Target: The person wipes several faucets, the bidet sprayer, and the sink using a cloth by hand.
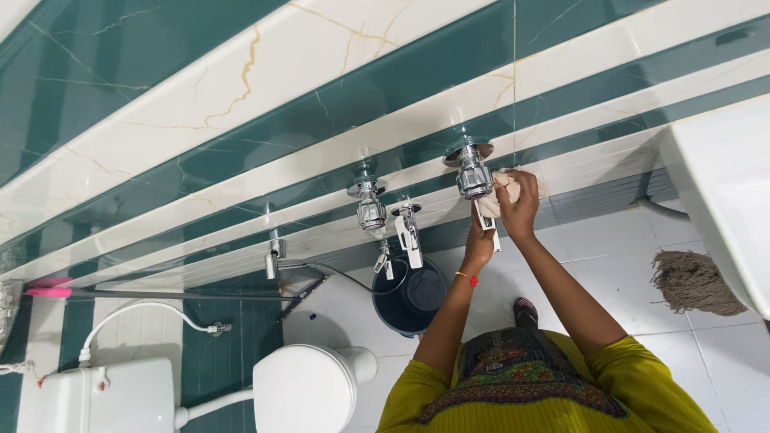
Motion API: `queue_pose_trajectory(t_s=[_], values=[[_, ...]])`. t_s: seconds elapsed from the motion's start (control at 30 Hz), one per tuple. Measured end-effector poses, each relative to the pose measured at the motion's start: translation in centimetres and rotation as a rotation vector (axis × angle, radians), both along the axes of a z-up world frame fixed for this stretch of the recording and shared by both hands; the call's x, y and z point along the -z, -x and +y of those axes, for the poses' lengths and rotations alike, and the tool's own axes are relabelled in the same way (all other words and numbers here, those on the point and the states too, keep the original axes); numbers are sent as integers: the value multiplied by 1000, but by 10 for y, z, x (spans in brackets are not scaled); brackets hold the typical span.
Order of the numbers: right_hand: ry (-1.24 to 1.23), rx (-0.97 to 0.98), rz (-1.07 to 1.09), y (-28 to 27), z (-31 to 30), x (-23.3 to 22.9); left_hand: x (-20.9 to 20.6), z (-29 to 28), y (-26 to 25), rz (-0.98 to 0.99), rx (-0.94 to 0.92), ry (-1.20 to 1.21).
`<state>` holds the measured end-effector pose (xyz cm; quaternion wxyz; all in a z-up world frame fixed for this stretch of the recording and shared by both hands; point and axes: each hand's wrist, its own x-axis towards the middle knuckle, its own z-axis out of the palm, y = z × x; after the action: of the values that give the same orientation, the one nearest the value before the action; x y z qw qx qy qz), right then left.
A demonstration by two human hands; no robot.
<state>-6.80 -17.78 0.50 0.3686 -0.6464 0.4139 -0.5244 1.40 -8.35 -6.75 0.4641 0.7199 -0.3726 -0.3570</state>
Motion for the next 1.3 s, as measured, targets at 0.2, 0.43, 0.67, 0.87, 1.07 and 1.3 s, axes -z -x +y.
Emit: queue_pose_trajectory(t_s=[0.2, 0.43, 0.67, 0.87, 1.07, 1.3], values=[[-301, 67, -193, -18, -2, 73, 11, 2, 0, -201, 38, 117], [-1156, -284, -735, 0, -11, 108, 5, 5, 8, -106, -29, -188], [-1214, -557, -775, 30, 66, 109, 22, 9, 13, -483, -200, -474], [-1322, -628, -887, 77, 96, 81, 37, 2, 1, -405, -121, -333], [-1257, -563, -783, 153, 99, 52, 36, -12, 13, 368, -231, -71], [-1082, -229, -789, 283, 86, 17, 30, -16, 15, 338, -233, -31]])
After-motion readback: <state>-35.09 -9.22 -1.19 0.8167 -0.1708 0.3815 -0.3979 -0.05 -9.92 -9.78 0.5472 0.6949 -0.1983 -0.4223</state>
